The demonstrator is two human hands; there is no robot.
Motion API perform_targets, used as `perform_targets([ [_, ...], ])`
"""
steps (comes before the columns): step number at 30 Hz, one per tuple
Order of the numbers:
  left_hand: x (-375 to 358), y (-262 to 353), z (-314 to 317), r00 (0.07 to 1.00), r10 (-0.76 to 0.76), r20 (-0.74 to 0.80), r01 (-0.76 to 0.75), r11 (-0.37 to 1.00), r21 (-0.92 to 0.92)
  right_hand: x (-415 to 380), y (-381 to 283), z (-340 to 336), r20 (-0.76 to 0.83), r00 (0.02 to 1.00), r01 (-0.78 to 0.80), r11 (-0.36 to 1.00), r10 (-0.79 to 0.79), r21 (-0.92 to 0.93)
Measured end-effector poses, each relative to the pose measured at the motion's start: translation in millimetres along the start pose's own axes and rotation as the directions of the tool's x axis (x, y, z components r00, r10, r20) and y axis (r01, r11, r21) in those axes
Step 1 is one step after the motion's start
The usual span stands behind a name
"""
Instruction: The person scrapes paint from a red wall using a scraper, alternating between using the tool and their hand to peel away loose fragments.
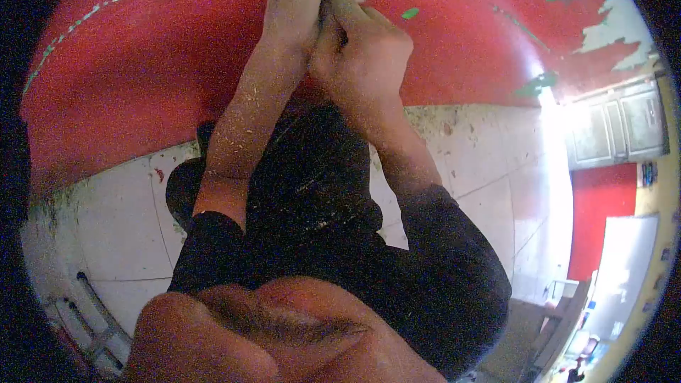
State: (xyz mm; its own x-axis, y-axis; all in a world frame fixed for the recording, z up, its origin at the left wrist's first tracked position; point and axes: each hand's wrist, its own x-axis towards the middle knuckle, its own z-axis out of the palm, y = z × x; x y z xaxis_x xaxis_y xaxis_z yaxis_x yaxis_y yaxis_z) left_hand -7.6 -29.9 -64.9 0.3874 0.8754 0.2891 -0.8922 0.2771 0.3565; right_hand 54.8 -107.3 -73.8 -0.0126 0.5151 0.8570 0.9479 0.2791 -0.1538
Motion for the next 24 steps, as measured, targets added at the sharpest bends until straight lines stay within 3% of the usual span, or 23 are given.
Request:
perform_targets([
  [5,-1,-18,-4,0.998,0.028,0.049,-0.025,0.998,-0.064,-2,21,-11,0.074,0.997,0.010,0.995,-0.018,0.103],
  [7,5,-24,-5,0.998,0.060,0.016,-0.060,0.998,-0.031,2,15,-18,0.141,0.987,-0.080,0.997,0.077,0.010],
  [10,-9,-32,-7,0.997,0.065,0.032,-0.064,0.998,-0.021,-7,26,-22,0.190,0.982,-0.008,0.999,0.001,0.032],
  [13,3,-18,-7,0.991,0.102,0.083,-0.105,0.994,0.041,-10,31,-9,0.000,0.998,0.064,0.984,-0.065,0.165],
  [16,8,-7,4,0.995,0.100,0.024,-0.101,0.989,0.103,6,21,6,0.024,0.998,-0.063,0.983,0.060,0.170],
  [19,4,1,6,0.997,0.075,0.004,-0.075,0.996,0.056,1,11,-2,0.041,0.999,0.005,0.996,-0.009,0.084],
  [22,7,0,3,0.994,0.103,-0.024,-0.100,0.991,0.089,10,1,-3,0.090,0.994,-0.050,0.997,0.055,-0.064],
  [24,11,-5,3,0.985,0.171,0.002,-0.169,0.976,0.135,6,15,5,0.047,0.999,-0.002,1.000,0.002,0.001],
])
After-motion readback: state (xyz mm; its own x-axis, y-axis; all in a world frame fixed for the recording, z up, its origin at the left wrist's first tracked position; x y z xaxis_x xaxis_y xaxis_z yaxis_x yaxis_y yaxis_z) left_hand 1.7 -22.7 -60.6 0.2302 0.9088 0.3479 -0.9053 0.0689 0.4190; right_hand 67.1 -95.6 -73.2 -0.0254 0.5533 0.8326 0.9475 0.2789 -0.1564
